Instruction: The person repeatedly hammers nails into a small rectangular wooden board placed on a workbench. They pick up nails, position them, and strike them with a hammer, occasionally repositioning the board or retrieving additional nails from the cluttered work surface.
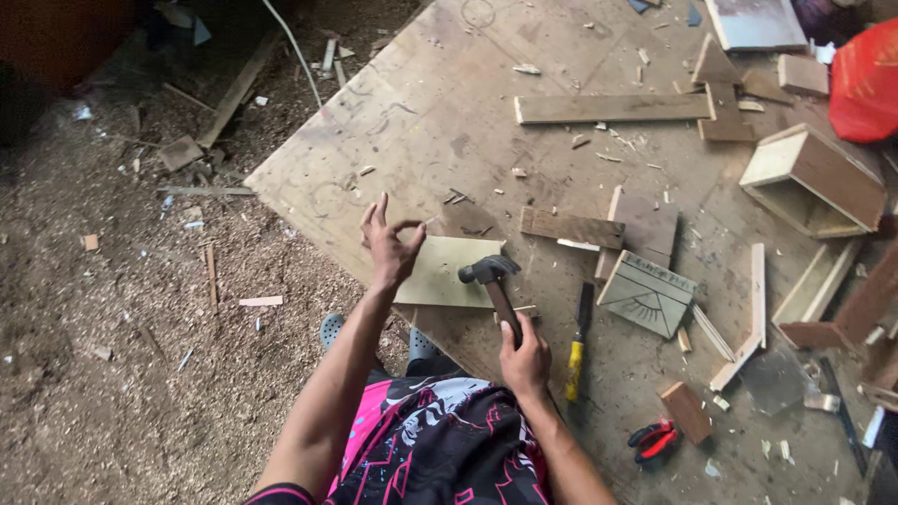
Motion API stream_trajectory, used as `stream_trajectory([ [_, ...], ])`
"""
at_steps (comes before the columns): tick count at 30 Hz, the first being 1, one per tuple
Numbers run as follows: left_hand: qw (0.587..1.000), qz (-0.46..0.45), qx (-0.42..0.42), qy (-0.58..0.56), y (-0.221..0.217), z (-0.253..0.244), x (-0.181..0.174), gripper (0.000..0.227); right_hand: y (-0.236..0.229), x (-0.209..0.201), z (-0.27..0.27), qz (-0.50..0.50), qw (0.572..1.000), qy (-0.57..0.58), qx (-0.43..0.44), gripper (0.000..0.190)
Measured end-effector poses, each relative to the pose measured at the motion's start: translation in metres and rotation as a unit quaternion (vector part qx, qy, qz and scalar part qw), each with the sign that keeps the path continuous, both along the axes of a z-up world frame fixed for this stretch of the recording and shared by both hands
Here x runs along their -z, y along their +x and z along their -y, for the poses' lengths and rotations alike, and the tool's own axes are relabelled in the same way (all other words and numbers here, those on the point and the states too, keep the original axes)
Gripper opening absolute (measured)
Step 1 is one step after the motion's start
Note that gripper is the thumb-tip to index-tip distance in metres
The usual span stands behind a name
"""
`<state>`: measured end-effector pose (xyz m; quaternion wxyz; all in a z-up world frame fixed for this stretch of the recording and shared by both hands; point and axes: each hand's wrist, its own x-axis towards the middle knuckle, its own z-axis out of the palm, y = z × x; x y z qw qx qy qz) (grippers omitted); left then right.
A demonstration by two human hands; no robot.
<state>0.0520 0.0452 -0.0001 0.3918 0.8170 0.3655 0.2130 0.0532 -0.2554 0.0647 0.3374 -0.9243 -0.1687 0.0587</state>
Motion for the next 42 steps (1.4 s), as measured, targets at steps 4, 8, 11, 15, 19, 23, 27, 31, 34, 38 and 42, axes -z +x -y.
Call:
stream_trajectory([
  [4,0.999,-0.041,0.014,0.031,0.038,-0.011,0.000,0.018,-0.002,-0.001,0.002,-0.004,1.000,0.018,0.013,0.031],
  [8,0.977,-0.117,0.156,0.092,0.059,0.000,-0.005,0.015,-0.001,-0.001,0.003,-0.009,0.999,0.031,0.017,0.033],
  [11,0.942,-0.148,0.264,0.148,0.069,0.011,-0.011,0.011,0.000,-0.002,0.003,-0.007,0.999,0.029,0.018,0.034],
  [15,0.926,-0.156,0.306,0.155,0.079,0.020,-0.014,0.012,0.000,-0.002,0.004,-0.008,0.999,0.032,0.017,0.035],
  [19,0.911,-0.168,0.321,0.198,0.077,0.020,-0.008,0.013,0.000,-0.001,0.005,-0.008,0.999,0.028,0.017,0.036],
  [23,0.925,-0.136,0.302,0.185,0.067,0.018,0.003,0.012,0.001,0.001,0.005,-0.011,0.999,0.023,0.022,0.036],
  [27,0.952,-0.075,0.233,0.186,0.065,0.014,0.011,0.013,0.001,0.003,0.005,-0.005,1.000,0.016,0.014,0.036],
  [31,0.974,-0.055,0.160,0.153,0.070,0.005,0.010,0.013,0.001,0.004,0.007,-0.016,1.000,0.015,0.014,0.036],
  [34,0.976,-0.108,0.144,0.126,0.075,0.001,0.006,0.013,0.003,0.005,0.007,-0.012,1.000,0.023,0.008,0.036],
  [38,0.975,-0.086,0.141,0.151,0.078,0.002,0.004,0.019,0.002,0.006,0.007,-0.021,0.999,0.032,0.009,0.036],
  [42,0.956,-0.082,0.223,0.170,0.075,0.008,-0.001,0.023,0.005,0.006,0.008,-0.009,0.999,0.035,0.006,0.037],
])
